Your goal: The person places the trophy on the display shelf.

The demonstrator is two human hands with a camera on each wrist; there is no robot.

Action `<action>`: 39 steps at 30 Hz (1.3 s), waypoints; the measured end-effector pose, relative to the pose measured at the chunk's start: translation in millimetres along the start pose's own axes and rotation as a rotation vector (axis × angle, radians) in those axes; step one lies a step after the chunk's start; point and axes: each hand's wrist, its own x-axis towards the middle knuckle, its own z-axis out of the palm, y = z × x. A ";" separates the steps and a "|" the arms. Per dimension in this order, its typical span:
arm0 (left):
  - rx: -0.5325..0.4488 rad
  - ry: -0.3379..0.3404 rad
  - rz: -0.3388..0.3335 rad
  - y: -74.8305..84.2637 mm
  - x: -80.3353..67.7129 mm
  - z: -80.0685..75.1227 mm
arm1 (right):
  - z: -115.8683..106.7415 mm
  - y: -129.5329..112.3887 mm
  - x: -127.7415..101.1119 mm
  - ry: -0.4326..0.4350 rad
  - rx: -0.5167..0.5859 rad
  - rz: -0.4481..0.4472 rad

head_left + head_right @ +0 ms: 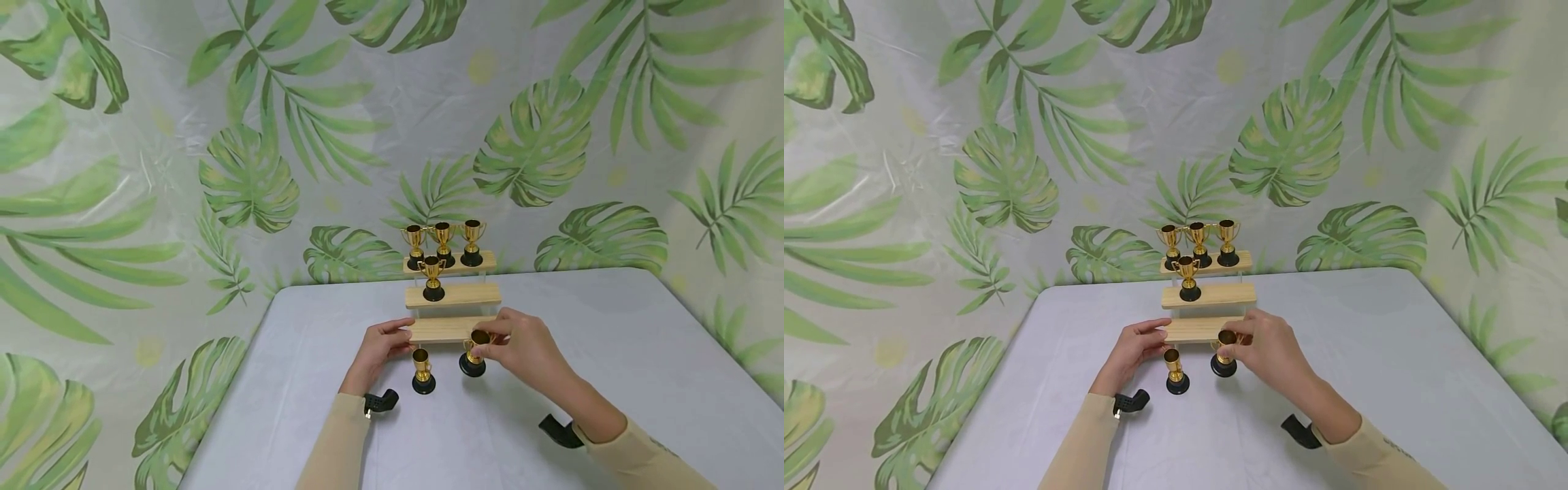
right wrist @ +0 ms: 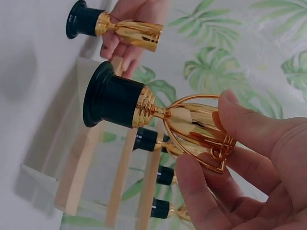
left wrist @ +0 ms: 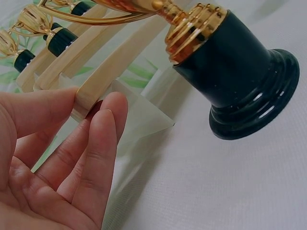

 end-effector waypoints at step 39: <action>-0.004 -0.006 0.003 -0.4 1.8 -2.0 | -4.0 1.3 22.1 0.048 -0.017 -0.029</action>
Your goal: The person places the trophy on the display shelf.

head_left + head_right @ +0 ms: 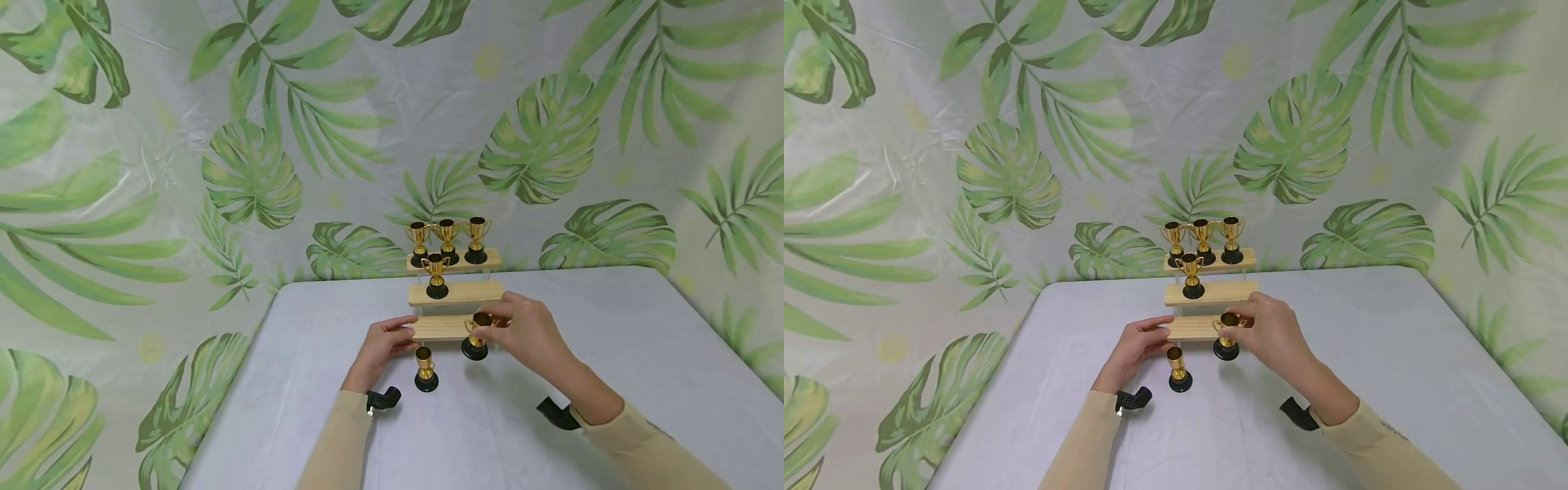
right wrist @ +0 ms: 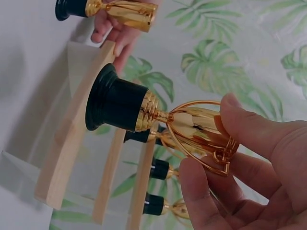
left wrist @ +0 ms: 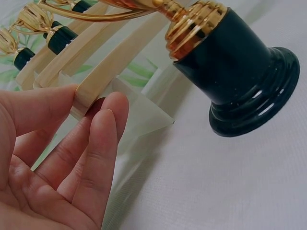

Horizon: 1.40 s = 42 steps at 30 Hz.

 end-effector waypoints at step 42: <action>0.005 -0.001 -0.015 -1.4 2.2 -1.2 | -10.8 10.2 40.8 -0.013 -0.045 0.008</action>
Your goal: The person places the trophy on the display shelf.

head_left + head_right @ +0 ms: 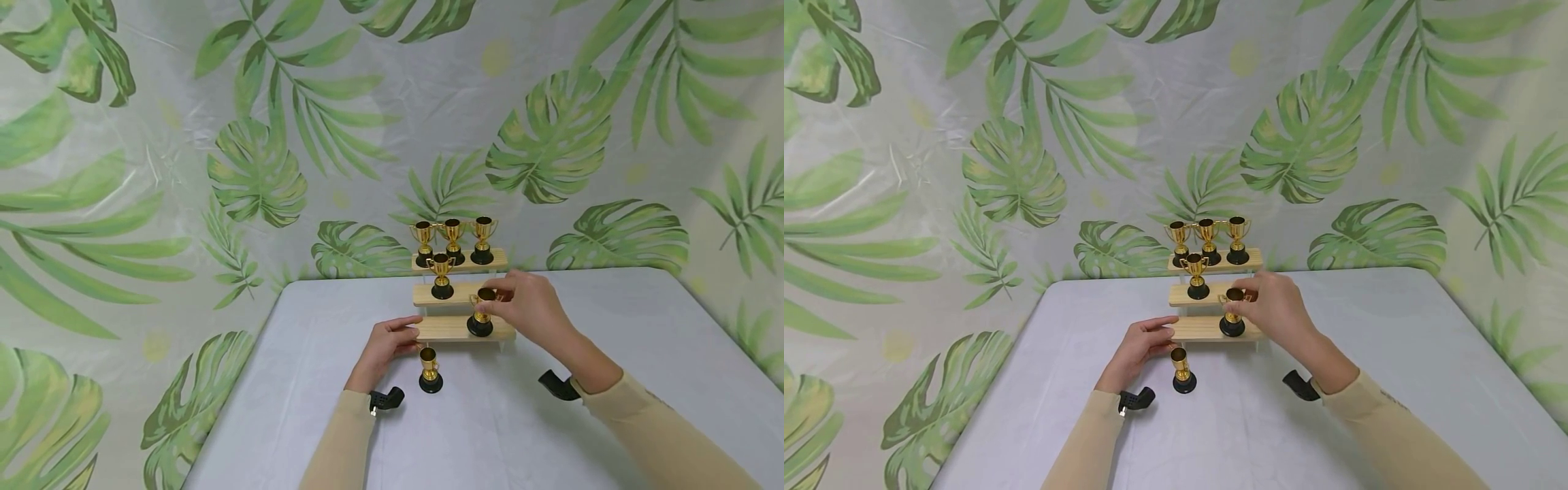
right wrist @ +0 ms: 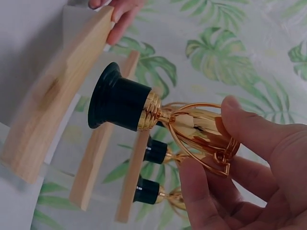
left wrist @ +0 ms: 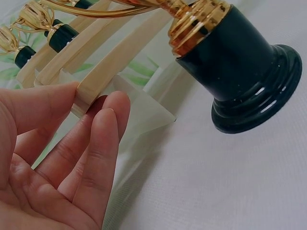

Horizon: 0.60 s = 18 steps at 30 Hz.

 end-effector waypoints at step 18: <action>0.001 0.003 0.006 0.0 -0.6 -0.1 | -9.1 -1.7 22.3 -0.011 -0.008 0.007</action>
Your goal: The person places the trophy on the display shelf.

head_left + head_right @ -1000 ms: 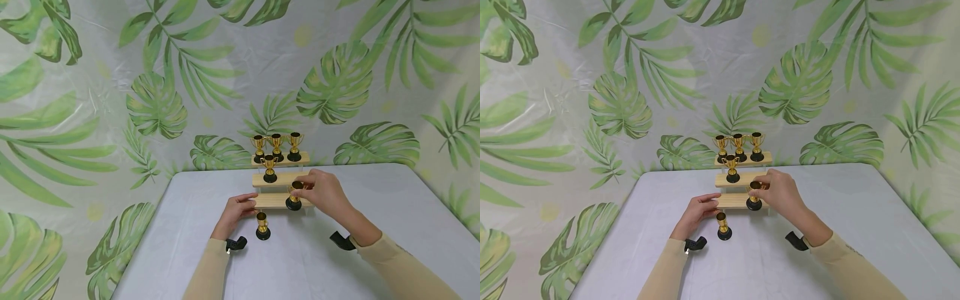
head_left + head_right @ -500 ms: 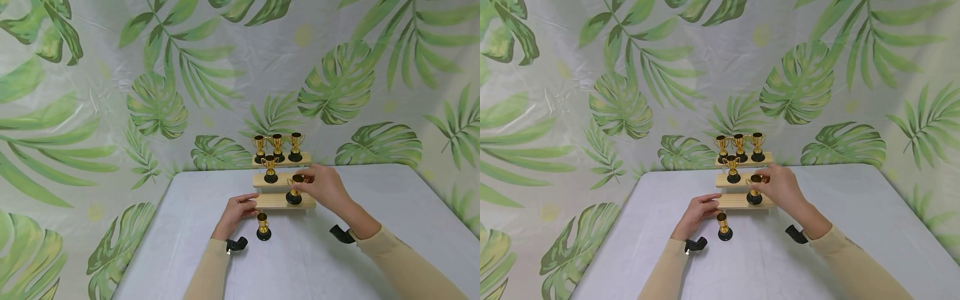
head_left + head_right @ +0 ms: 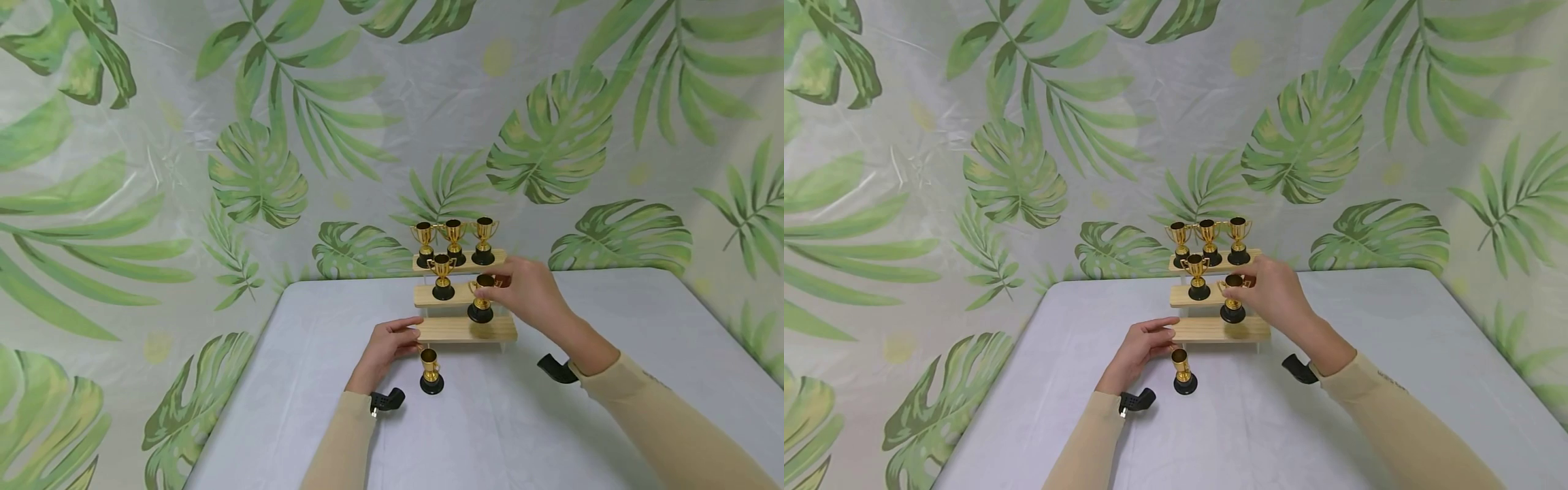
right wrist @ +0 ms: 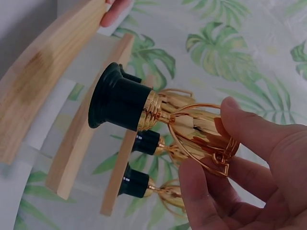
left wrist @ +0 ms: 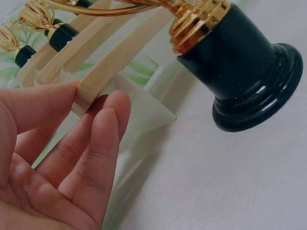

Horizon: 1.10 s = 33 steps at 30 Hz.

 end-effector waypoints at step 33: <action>-0.013 -0.002 0.000 -1.4 1.4 -0.7 | -2.2 9.5 42.3 -0.038 -0.054 0.010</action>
